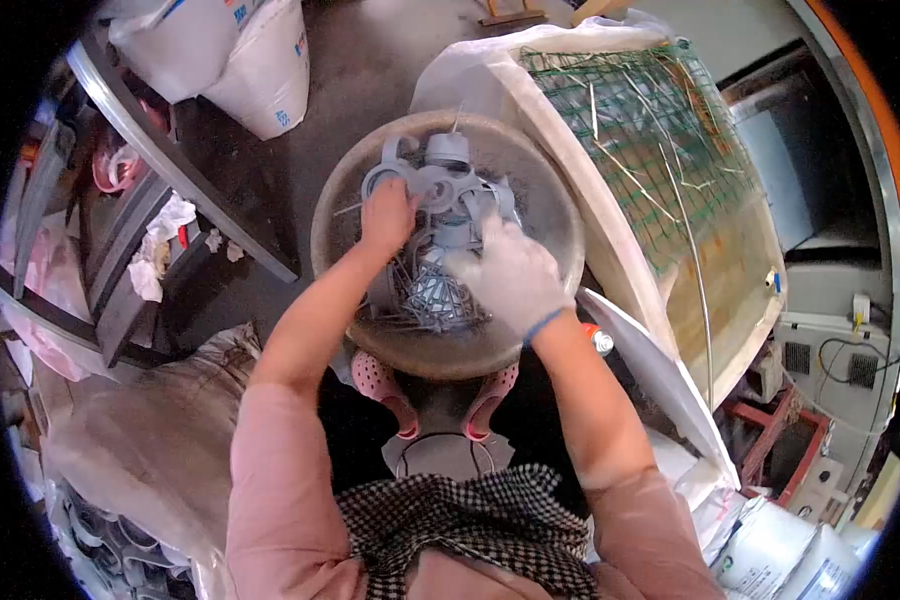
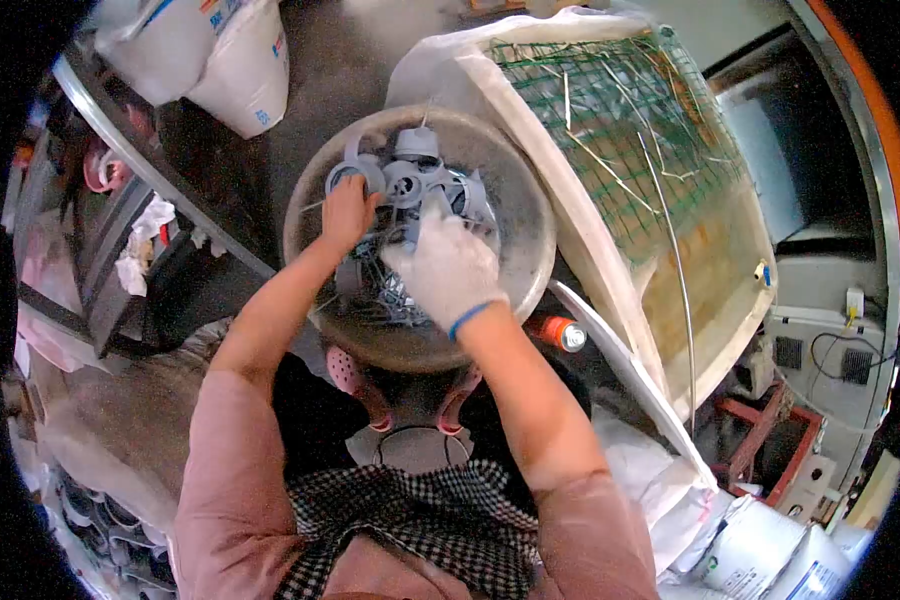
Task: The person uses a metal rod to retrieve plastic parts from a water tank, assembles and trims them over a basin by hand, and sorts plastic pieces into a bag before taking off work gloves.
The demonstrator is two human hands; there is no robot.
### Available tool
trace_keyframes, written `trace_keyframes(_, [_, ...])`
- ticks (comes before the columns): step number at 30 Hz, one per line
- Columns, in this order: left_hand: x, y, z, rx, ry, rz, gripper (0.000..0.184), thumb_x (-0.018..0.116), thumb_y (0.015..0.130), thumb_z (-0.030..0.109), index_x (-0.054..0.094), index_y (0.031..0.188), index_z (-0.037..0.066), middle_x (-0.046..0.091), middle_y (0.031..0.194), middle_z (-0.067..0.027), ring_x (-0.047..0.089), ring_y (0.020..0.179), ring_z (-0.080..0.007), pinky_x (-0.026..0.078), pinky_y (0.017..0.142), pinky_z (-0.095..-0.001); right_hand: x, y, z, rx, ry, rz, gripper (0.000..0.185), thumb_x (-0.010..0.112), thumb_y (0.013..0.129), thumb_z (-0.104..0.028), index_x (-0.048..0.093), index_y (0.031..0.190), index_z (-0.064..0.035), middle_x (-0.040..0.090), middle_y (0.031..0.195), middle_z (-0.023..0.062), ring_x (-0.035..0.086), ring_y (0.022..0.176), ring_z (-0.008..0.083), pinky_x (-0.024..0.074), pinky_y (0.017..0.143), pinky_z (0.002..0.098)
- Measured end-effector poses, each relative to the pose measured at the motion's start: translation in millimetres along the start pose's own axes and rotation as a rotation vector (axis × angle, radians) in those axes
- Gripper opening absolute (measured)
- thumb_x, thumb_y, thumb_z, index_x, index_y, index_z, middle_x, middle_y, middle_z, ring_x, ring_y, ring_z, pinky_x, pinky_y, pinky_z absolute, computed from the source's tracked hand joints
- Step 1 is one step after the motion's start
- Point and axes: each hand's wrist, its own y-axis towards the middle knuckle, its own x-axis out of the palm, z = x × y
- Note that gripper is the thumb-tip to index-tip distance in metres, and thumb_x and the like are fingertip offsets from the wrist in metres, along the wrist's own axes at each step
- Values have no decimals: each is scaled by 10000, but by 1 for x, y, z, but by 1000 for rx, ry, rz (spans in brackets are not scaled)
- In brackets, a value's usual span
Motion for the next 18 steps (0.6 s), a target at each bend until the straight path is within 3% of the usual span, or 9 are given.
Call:
trace_keyframes(3, [-70, -45, 55, 277, 52, 46, 288, 653, 793, 171, 531, 998, 9, 579, 998, -172, 616, 888, -339, 516, 695, -450, 0, 17, 1, 165, 320, 41, 827, 688, 781, -492, 392, 1261, 113, 589, 1133, 321, 612, 1026, 433, 500, 874, 431])
trace_keyframes(5, [-92, -77, 73, 575, 90, 249, 302, 637, 768, 146, 532, 1008, -4, 558, 940, -166, 611, 796, -309, 529, 637, -400, 38, 40, 23, -14, 722, 147, 782, 728, 778, -417, 418, 1326, 47, 601, 1165, 268, 604, 1080, 362, 479, 909, 398])
trace_keyframes(7, [-110, -98, 86, 617, 107, 278, 335, 673, 757, 130, 564, 1055, 21, 538, 944, -144, 589, 729, -314, 501, 598, -390, 6, 15, 0, 20, 977, 38, 747, 766, 740, -347, 445, 1298, 31, 615, 1152, 231, 599, 1093, 316, 468, 932, 383])
trace_keyframes(10, [-138, -124, 100, 660, 170, 216, 403, 649, 800, 118, 534, 1170, 8, 537, 1188, -195, 620, 842, -320, 529, 692, -356, -11, 4, -3, -144, 618, 286, 662, 778, 692, -282, 485, 1226, -22, 603, 1150, 232, 601, 1077, 354, 473, 923, 406])
trace_keyframes(11, [-153, -139, 101, 669, 70, -3, 376, 655, 806, 107, 572, 1157, 1, 553, 1219, -208, 641, 903, -304, 540, 709, -345, -13, 4, 2, -157, 622, 293, 662, 778, 692, -282, 485, 1226, -22, 603, 1150, 232, 601, 1077, 354, 473, 923, 406])
trace_keyframes(13, [-196, -155, 111, 721, -17, -120, 366, 609, 777, 67, 622, 1140, 24, 611, 1125, -184, 672, 884, -286, 559, 742, -351, -21, -2, 8, -286, 311, 390, 699, 735, 686, -206, 442, 1311, -91, 588, 1188, 217, 548, 1134, 398, 460, 941, 438])
trace_keyframes(15, [-222, -146, 123, 806, -91, 453, 350, 612, 762, 41, 660, 1109, 41, 647, 1045, -167, 670, 907, -289, 560, 766, -345, -31, -13, 9, -300, 297, 319, 635, 696, 702, -162, 467, 1290, -83, 583, 1165, 216, 534, 1129, 406, 455, 937, 451])
trace_keyframes(17, [-239, -130, 119, 731, 95, 531, 509, 583, 747, 3, 575, 1255, 38, 527, 1272, -195, 535, 1179, -327, 469, 964, -449, -27, -13, 11, -446, 240, 234, 592, 690, 703, -154, 510, 1262, -85, 580, 1164, 221, 542, 1125, 390, 458, 929, 449])
trace_keyframes(18, [-249, -124, 124, 745, 266, 497, 479, 589, 743, 7, 580, 1220, 32, 499, 1301, -193, 492, 1220, -341, 414, 1011, -472, -23, -15, 11, -480, 180, 196, 550, 689, 703, -144, 545, 1230, -77, 581, 1156, 231, 549, 1106, 393, 455, 933, 440])
